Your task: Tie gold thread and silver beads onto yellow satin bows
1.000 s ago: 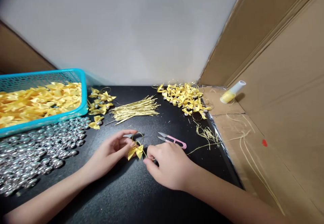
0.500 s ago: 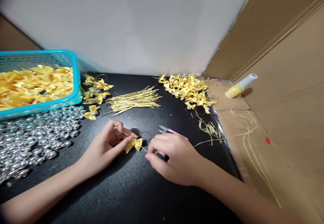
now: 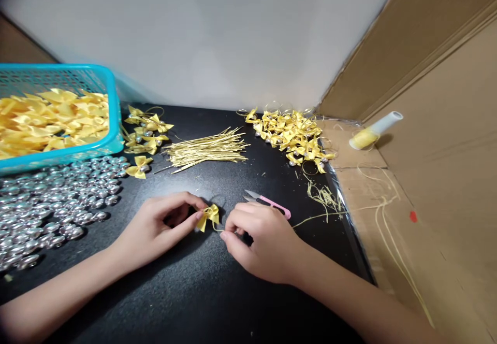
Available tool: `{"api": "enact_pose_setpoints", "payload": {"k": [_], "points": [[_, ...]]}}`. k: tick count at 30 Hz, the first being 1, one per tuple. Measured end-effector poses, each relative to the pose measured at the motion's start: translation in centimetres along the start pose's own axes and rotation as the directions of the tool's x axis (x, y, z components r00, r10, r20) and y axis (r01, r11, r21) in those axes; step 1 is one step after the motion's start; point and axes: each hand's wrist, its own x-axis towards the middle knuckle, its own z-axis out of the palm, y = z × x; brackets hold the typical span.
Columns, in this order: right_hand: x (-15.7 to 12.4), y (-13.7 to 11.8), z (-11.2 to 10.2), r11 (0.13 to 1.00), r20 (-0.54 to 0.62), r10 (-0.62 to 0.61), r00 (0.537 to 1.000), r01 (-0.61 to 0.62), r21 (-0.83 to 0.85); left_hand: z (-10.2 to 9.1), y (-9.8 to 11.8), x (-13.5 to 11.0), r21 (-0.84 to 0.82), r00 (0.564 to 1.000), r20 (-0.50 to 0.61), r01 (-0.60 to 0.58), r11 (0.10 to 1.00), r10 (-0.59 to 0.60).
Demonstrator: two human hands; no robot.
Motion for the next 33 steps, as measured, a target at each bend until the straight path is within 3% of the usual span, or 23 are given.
{"api": "enact_pose_setpoints", "payload": {"k": [6,17,23,33], "points": [[0.2,-0.6,-0.1,0.999,-0.026,-0.038,0.999,0.038,0.024,0.2,0.3,-0.1,0.006,0.999,0.008,-0.040,0.999,0.040],[0.8,-0.6,-0.2,0.998,-0.037,-0.040,0.999,0.042,0.036,0.3,0.2,-0.1,0.077,0.974,0.009,-0.228,0.971,0.228],[1.3,-0.6,-0.3,0.998,-0.049,-0.026,0.998,0.029,0.057,0.2,0.5,-0.3,0.283,0.960,-0.121,-0.212,0.935,0.254],[5.0,-0.5,-0.6,0.990,0.030,-0.019,0.999,0.014,0.141,-0.4,0.1,0.5,0.188,0.981,-0.064,-0.168,0.968,0.183]]}}
